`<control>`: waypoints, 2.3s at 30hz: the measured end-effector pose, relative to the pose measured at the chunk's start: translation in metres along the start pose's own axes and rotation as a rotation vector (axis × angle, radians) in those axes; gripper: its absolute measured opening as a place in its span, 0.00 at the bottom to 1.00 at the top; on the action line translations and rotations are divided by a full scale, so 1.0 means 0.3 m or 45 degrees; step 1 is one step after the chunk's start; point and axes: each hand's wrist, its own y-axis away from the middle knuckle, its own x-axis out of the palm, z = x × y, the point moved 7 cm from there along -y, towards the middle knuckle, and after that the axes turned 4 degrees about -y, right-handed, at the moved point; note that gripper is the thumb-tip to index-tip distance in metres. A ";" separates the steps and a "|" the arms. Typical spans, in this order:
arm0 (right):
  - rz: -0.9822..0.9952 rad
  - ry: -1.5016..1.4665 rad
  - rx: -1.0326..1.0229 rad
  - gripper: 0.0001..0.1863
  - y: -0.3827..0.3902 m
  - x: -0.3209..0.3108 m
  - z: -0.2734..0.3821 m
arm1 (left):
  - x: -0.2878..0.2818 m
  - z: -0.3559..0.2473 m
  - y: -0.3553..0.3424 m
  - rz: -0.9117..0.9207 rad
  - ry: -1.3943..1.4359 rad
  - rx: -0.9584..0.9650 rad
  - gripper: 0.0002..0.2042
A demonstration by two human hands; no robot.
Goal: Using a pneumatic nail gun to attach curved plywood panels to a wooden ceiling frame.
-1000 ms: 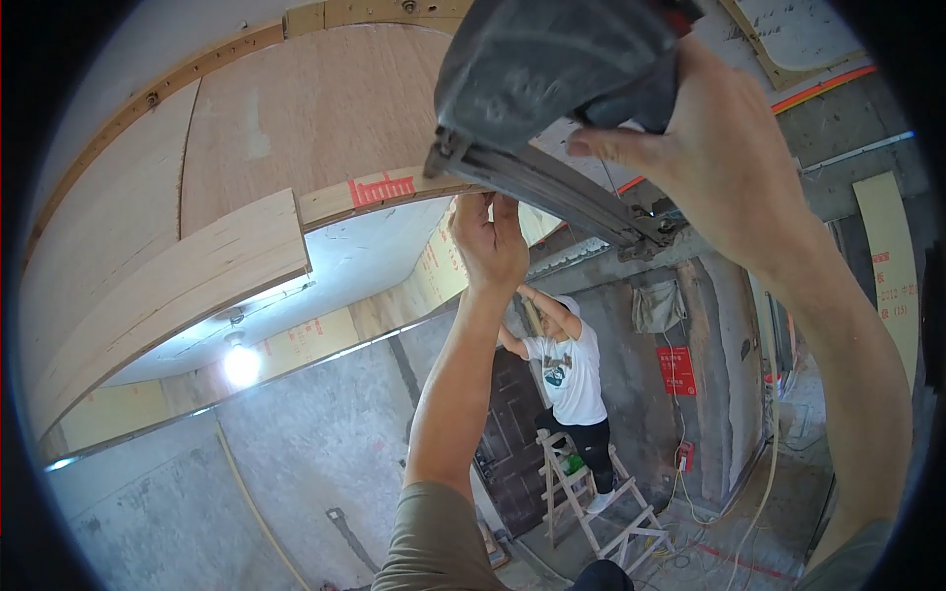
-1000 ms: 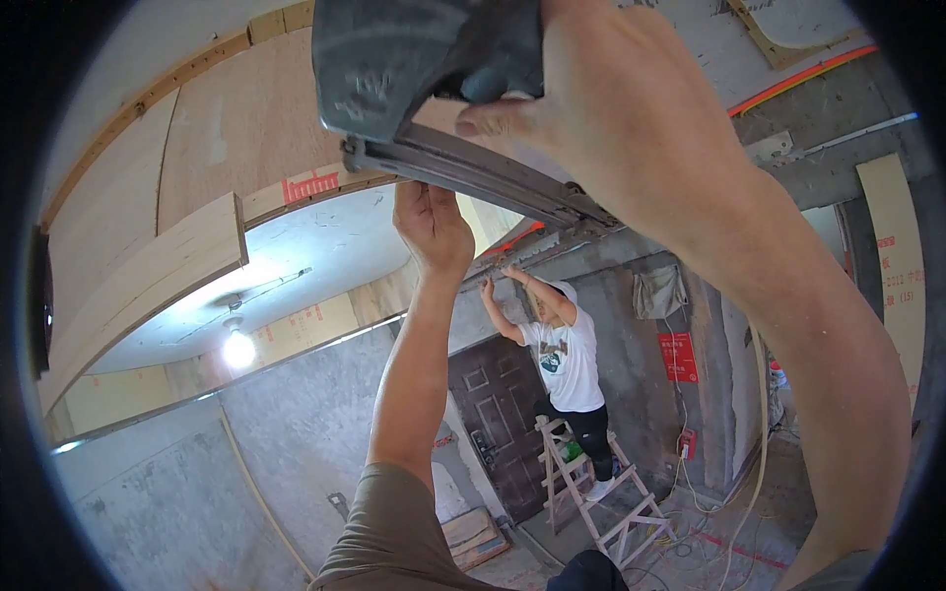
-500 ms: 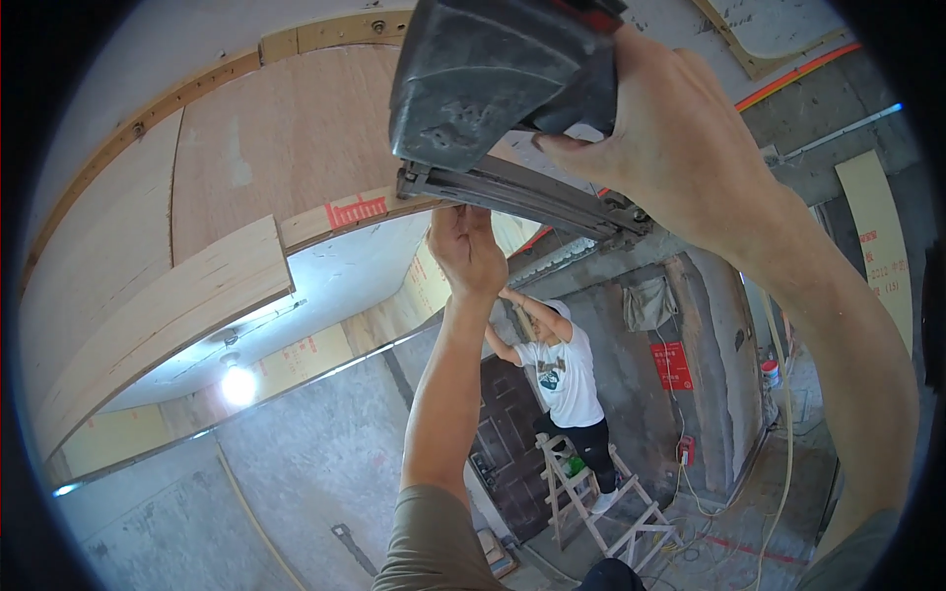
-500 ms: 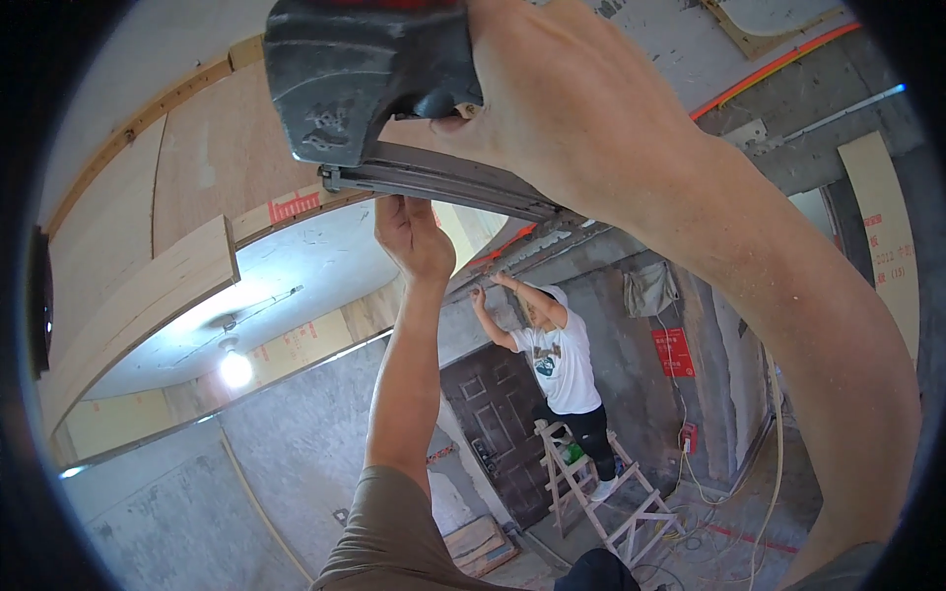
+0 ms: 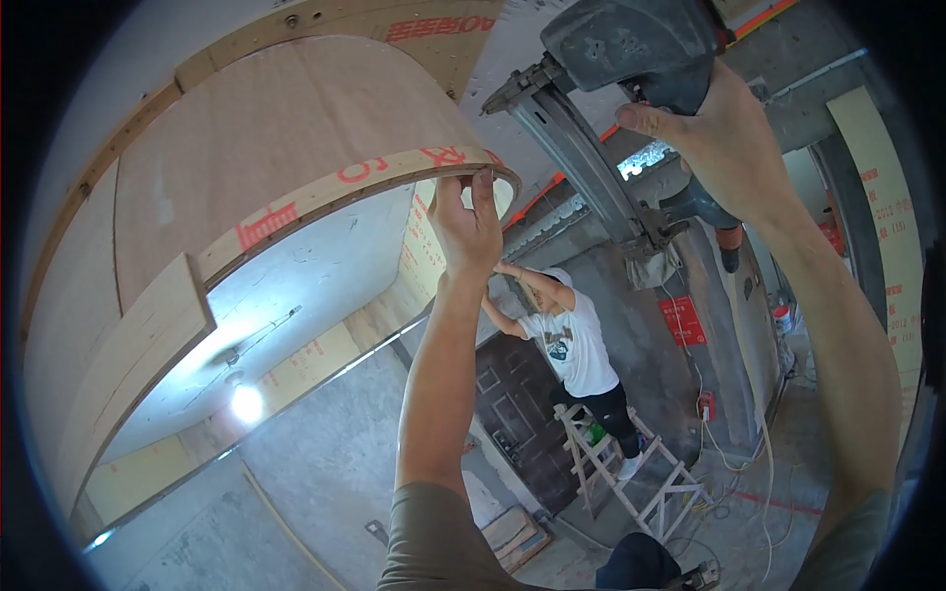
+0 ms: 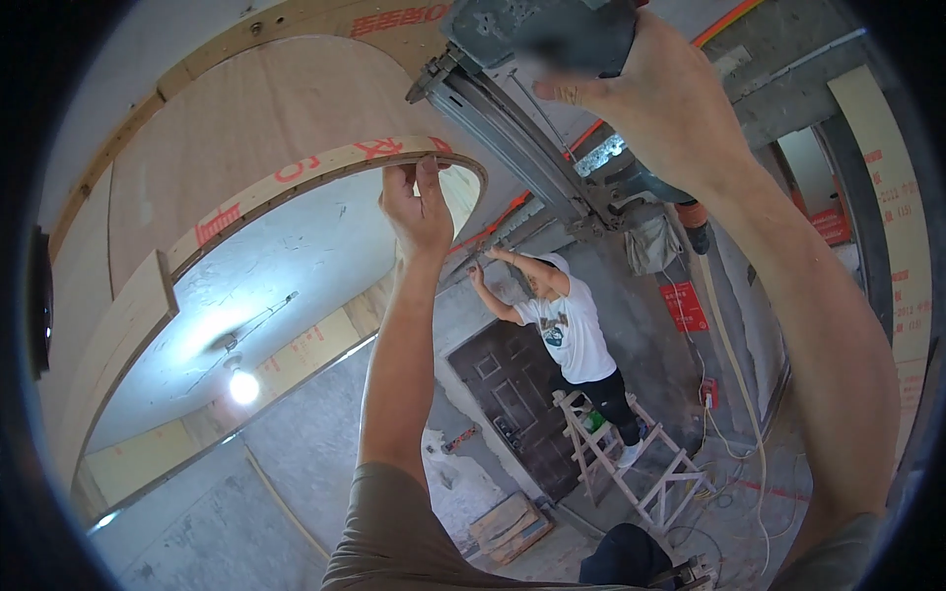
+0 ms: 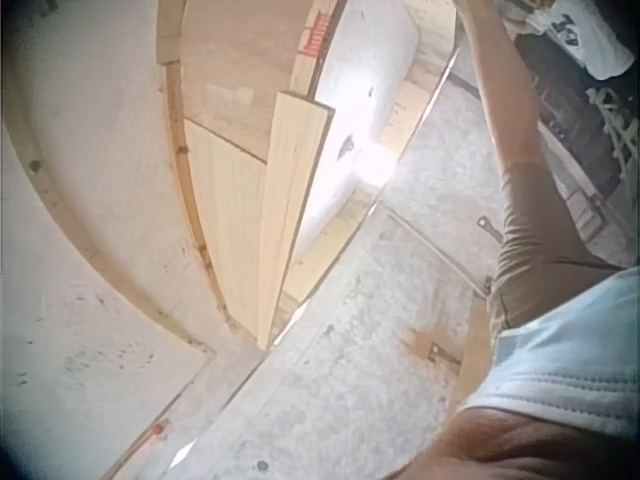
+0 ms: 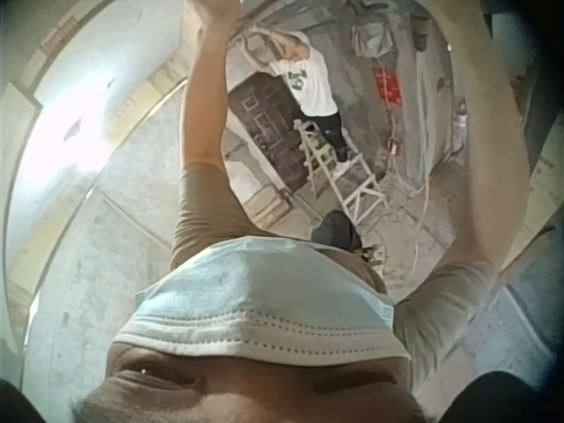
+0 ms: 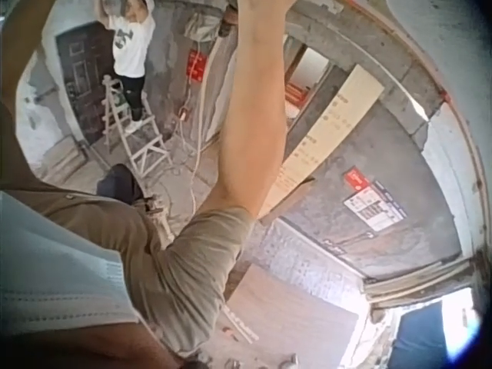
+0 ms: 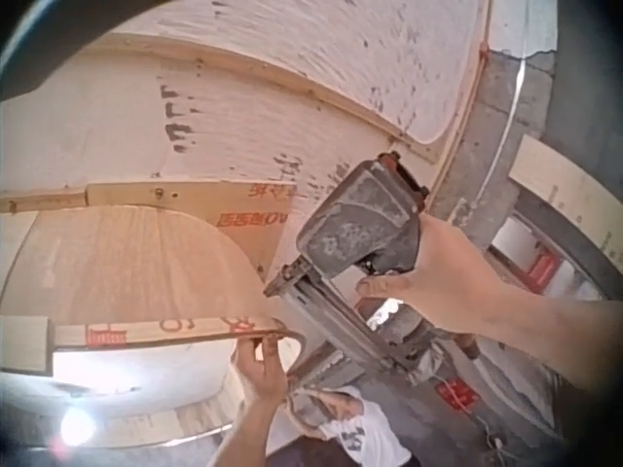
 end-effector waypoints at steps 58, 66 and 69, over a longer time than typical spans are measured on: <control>0.072 -0.063 -0.177 0.38 -0.091 0.144 -0.177 | 0.075 0.116 0.090 0.256 -0.198 0.003 0.16; 0.054 0.028 -0.172 0.41 -0.076 0.177 -0.255 | 0.111 0.127 0.081 0.219 -0.282 -0.057 0.13; 0.146 -0.084 -0.051 0.40 -0.082 0.187 -0.271 | 0.110 0.121 0.077 0.195 -0.219 -0.043 0.10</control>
